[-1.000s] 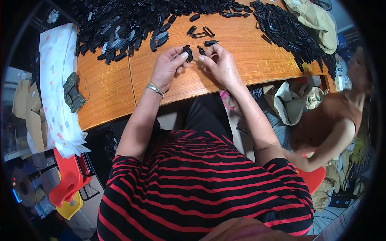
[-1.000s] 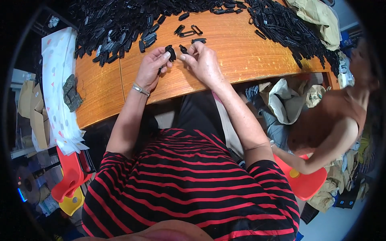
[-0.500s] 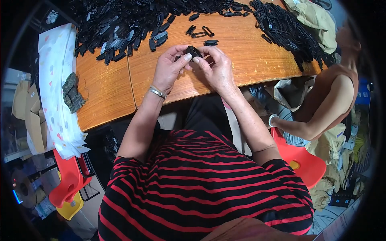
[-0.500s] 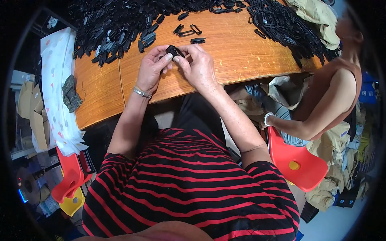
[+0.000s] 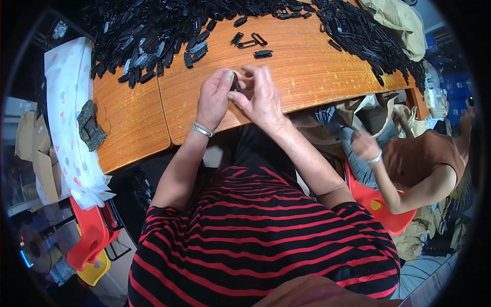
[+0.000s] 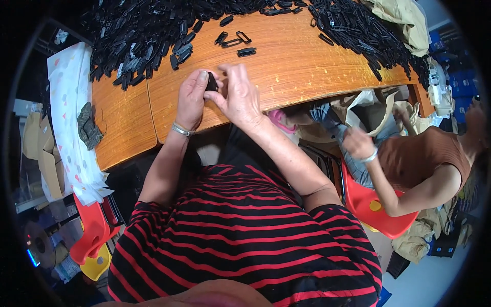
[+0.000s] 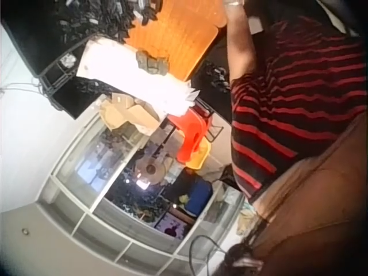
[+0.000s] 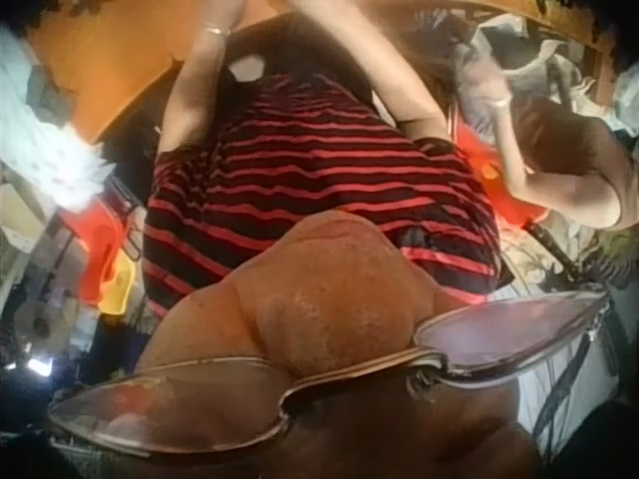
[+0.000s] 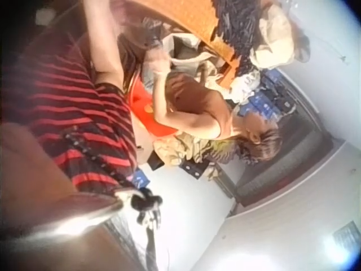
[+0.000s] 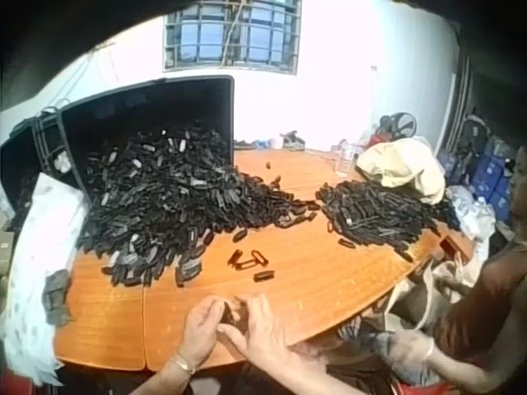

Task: Assembling and sorting small black plastic clips on a wooden workbench.

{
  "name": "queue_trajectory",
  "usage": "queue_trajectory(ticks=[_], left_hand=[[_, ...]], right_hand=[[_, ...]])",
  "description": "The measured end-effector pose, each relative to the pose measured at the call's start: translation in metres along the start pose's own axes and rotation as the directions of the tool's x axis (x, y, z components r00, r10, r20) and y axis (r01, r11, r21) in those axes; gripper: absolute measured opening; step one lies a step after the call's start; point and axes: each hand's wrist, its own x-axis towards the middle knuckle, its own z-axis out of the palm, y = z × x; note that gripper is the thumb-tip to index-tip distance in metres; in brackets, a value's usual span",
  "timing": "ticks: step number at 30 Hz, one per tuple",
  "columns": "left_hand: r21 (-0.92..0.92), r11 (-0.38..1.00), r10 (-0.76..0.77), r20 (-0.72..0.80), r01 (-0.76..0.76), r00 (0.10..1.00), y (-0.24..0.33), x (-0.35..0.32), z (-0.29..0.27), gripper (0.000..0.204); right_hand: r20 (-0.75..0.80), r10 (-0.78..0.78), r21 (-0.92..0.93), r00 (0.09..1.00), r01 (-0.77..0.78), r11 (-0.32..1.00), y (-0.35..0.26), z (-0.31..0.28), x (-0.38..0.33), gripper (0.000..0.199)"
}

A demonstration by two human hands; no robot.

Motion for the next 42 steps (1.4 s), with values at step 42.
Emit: queue_trajectory(ticks=[42], left_hand=[[-0.104, 0.971, -0.230, -0.156, 0.215, 0.961, -0.009, 0.041, 0.014, 0.021]], right_hand=[[0.188, 0.099, -0.494, 0.977, 0.007, 0.869, 0.111, -0.005, 0.107, 0.026]])
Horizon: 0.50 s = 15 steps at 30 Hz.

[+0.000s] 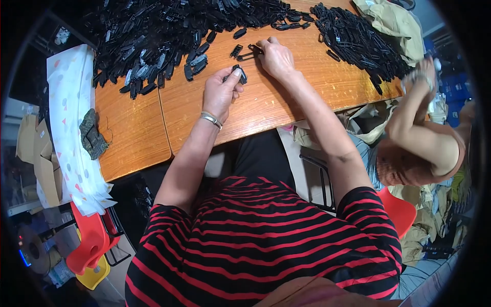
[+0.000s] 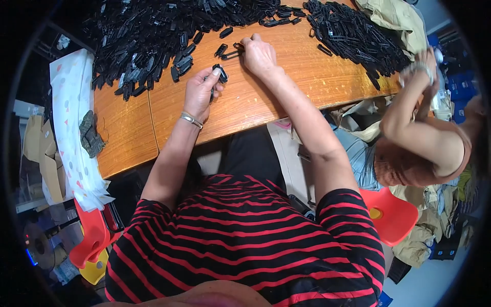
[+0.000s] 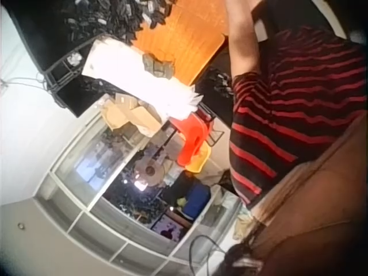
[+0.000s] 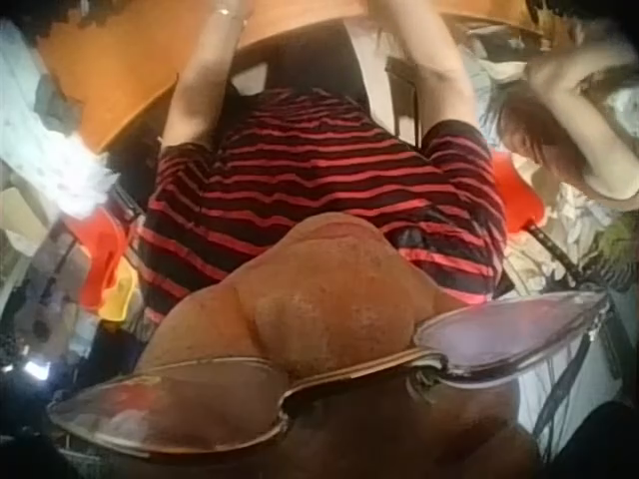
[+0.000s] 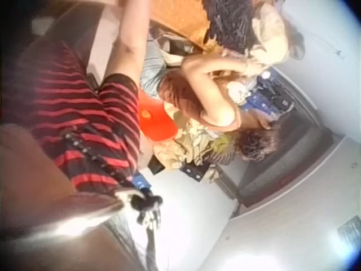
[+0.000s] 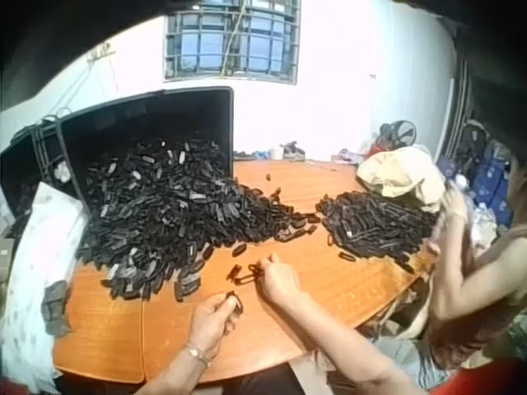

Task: Assembling and sorting small black plastic clips on a wooden workbench.

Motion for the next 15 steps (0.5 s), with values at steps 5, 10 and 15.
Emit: queue_trajectory(ticks=[5, 10, 15], left_hand=[[0.011, 1.000, 0.026, -0.030, -0.026, 0.999, -0.005, 0.000, -0.002, 0.026], [0.009, 0.998, 0.068, 0.034, -0.068, 0.997, -0.008, 0.000, -0.002, 0.029], [-0.153, 0.988, 0.044, 0.082, -0.031, 0.996, -0.006, -0.004, -0.010, 0.028]], right_hand=[[0.037, -0.035, -0.010, 0.999, 0.036, 0.999, 0.005, -0.002, 0.006, 0.026], [-0.095, 0.093, 0.346, 0.991, -0.055, 0.937, 0.009, -0.013, -0.025, 0.027], [0.247, 0.183, 0.834, 0.952, -0.305, 0.460, -0.058, -0.057, -0.078, 0.022]])
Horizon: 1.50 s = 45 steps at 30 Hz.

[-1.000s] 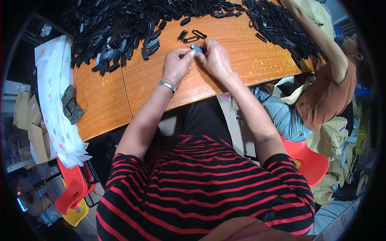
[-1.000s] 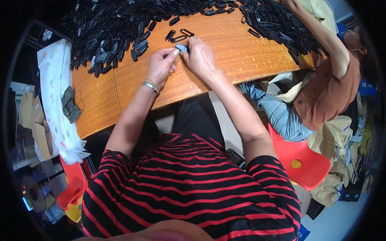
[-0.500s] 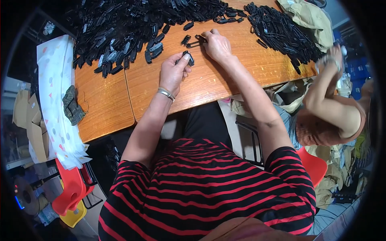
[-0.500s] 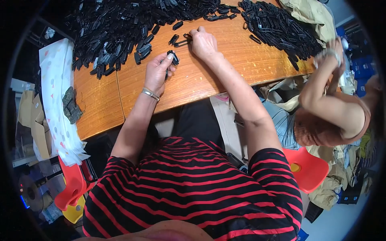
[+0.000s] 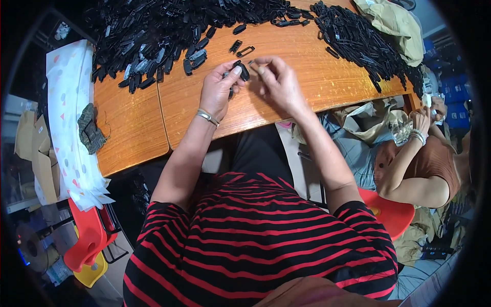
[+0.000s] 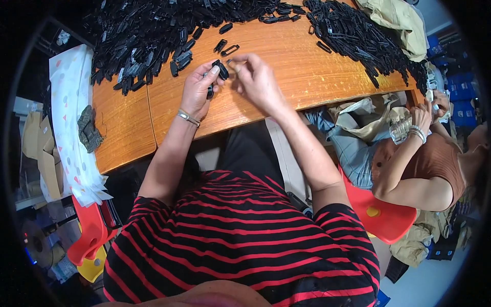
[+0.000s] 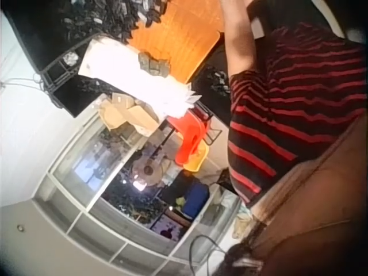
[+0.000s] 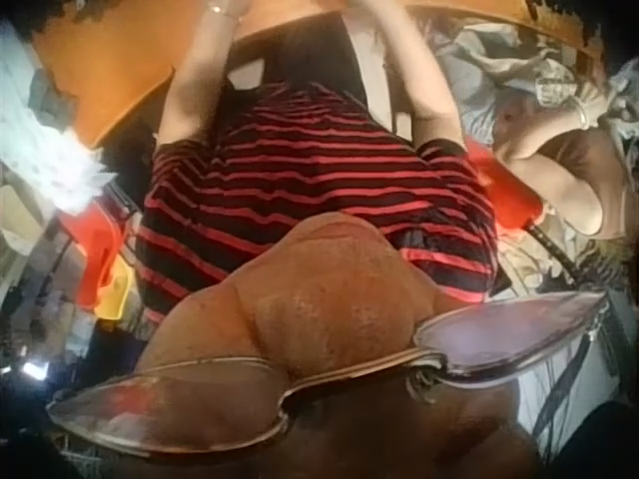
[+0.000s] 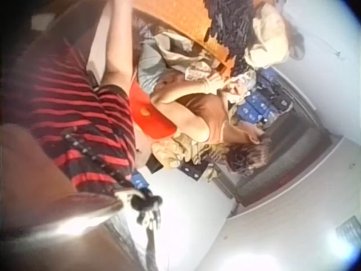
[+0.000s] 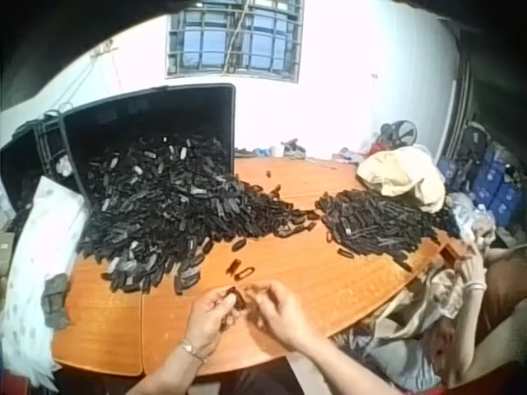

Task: Assembling and sorting small black plastic clips on a wooden workbench.

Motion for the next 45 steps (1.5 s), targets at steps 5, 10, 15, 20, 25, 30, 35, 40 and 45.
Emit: queue_trajectory(ticks=[5, 10, 15, 20, 25, 30, 35, 40, 45], left_hand=[[-0.116, 0.993, -0.003, 0.080, 0.013, 0.997, 0.001, -0.012, 0.004, 0.030], [-0.134, 0.991, 0.020, 0.082, -0.009, 0.996, 0.001, -0.016, 0.001, 0.028], [-0.083, 0.996, 0.021, 0.080, -0.014, 0.997, 0.001, -0.019, 0.002, 0.028], [0.002, 0.997, 0.074, 0.075, -0.075, 0.994, 0.006, -0.023, 0.005, 0.029], [0.087, 0.989, 0.111, 0.063, -0.116, 0.992, 0.011, -0.027, 0.006, 0.031], [0.121, 0.987, 0.106, 0.035, -0.110, 0.994, 0.010, -0.034, 0.006, 0.031], [0.121, 0.984, 0.129, 0.027, -0.131, 0.991, 0.010, -0.042, 0.012, 0.031], [0.100, 0.990, 0.095, 0.052, -0.100, 0.994, 0.023, -0.049, 0.019, 0.023], [0.098, 0.992, 0.053, 0.202, -0.074, 0.978, 0.031, -0.057, 0.005, 0.031]], right_hand=[[-0.068, -0.450, -0.370, 0.890, 0.396, 0.840, 0.021, 0.011, -0.017, 0.028], [-0.048, -0.491, -0.505, 0.870, 0.403, 0.763, 0.015, 0.013, -0.024, 0.025], [-0.069, -0.420, -0.546, 0.905, 0.318, 0.775, 0.014, 0.010, -0.019, 0.021], [-0.067, -0.448, -0.552, 0.891, 0.341, 0.761, 0.005, 0.012, -0.019, 0.020], [-0.026, -0.458, -0.529, 0.889, 0.376, 0.760, 0.002, 0.013, -0.019, 0.021], [0.004, -0.482, -0.570, 0.876, 0.398, 0.719, 0.003, 0.013, -0.022, 0.021], [-0.049, -0.549, -0.598, 0.834, 0.416, 0.685, 0.002, 0.024, -0.033, 0.022], [-0.179, -0.582, -0.531, 0.793, 0.420, 0.736, 0.011, 0.034, -0.038, 0.045], [0.014, -0.317, -0.293, 0.948, 0.307, 0.905, 0.014, 0.053, -0.054, 0.043]])
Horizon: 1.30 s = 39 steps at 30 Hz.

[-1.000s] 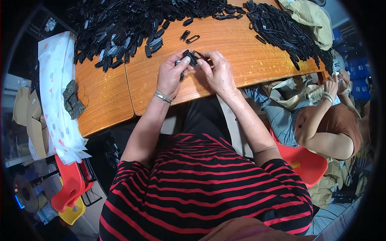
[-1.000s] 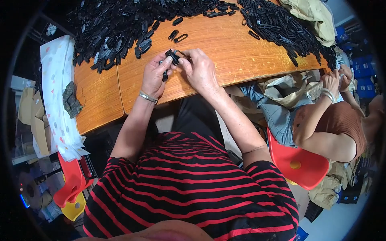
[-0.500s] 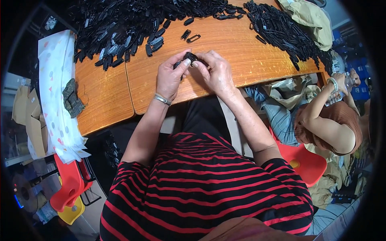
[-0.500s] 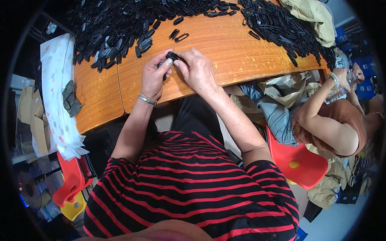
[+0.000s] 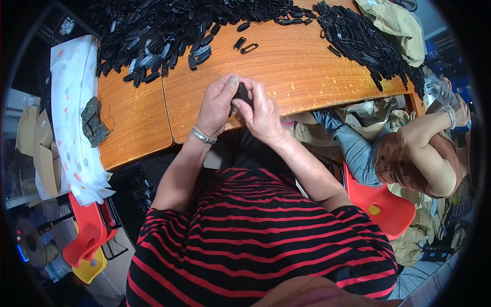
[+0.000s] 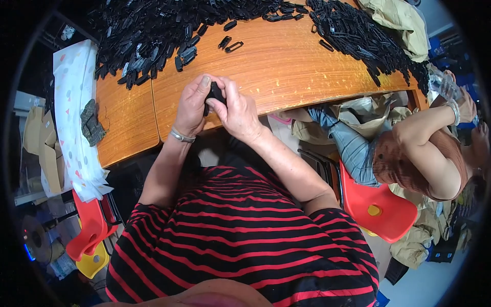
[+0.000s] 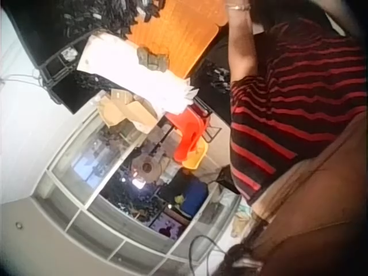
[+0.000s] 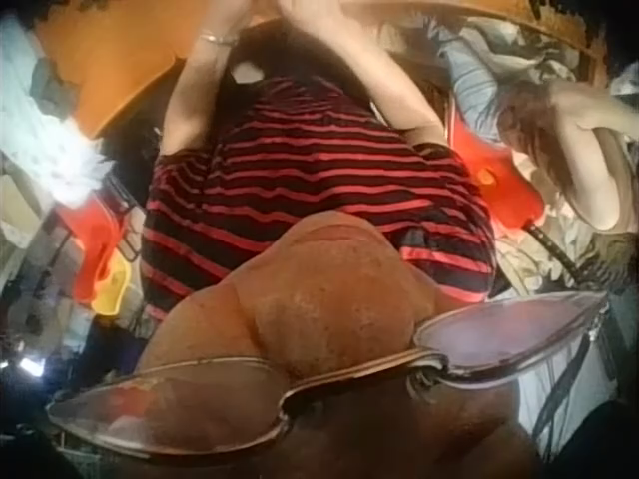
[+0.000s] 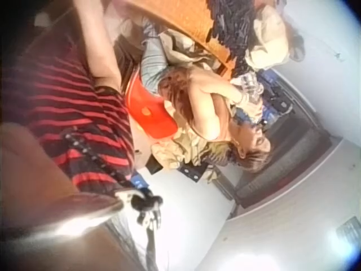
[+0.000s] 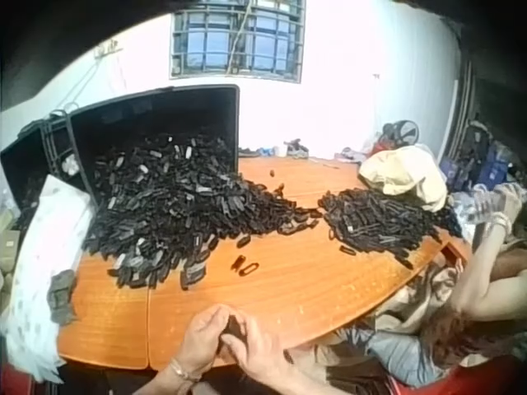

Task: Assembling and sorting small black plastic clips on a wooden workbench.

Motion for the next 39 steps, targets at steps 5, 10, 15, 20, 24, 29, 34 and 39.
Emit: queue_trajectory(ticks=[5, 10, 15, 20, 24, 29, 34, 39], left_hand=[[0.013, 0.999, -0.044, 0.008, 0.044, 0.999, 0.013, -0.014, -0.015, 0.031], [0.123, 0.959, -0.216, -0.259, 0.254, 0.941, 0.032, -0.073, -0.059, 0.030], [0.737, 0.526, -0.221, -0.363, 0.424, 0.905, 0.091, -0.183, -0.139, 0.025], [0.905, 0.202, 0.181, -0.410, 0.374, 0.894, 0.107, -0.223, -0.151, 0.018], [0.771, 0.564, 0.135, -0.439, 0.296, 0.888, 0.094, -0.141, -0.124, 0.014], [0.899, 0.415, 0.295, 0.015, -0.142, 0.955, 0.049, 0.004, -0.078, 0.015], [0.976, 0.106, 0.343, 0.145, -0.192, 0.928, 0.002, 0.117, -0.037, 0.027], [0.988, -0.153, 0.127, 0.051, -0.031, 0.991, -0.020, 0.159, -0.022, 0.030]], right_hand=[[0.000, -0.048, 0.014, 0.999, 0.048, 0.999, -0.015, 0.014, -0.003, 0.041], [0.443, -0.122, 0.058, 0.888, 0.107, 0.993, -0.018, 0.018, 0.005, 0.040], [0.107, -0.236, -0.244, 0.966, 0.255, 0.936, 0.032, -0.006, 0.046, 0.020], [0.091, -0.108, -0.565, 0.990, 0.141, 0.813, 0.064, -0.023, 0.104, 0.017], [0.261, -0.134, -0.632, 0.956, 0.275, 0.724, 0.090, -0.026, 0.134, 0.015], [0.432, -0.055, -0.638, 0.900, 0.349, 0.686, 0.066, -0.041, 0.139, 0.017], [0.233, -0.148, -0.366, 0.961, 0.228, 0.902, 0.058, -0.067, 0.094, 0.028], [-0.032, 0.274, 0.053, 0.961, -0.272, 0.961, 0.071, -0.073, 0.039, 0.027]])
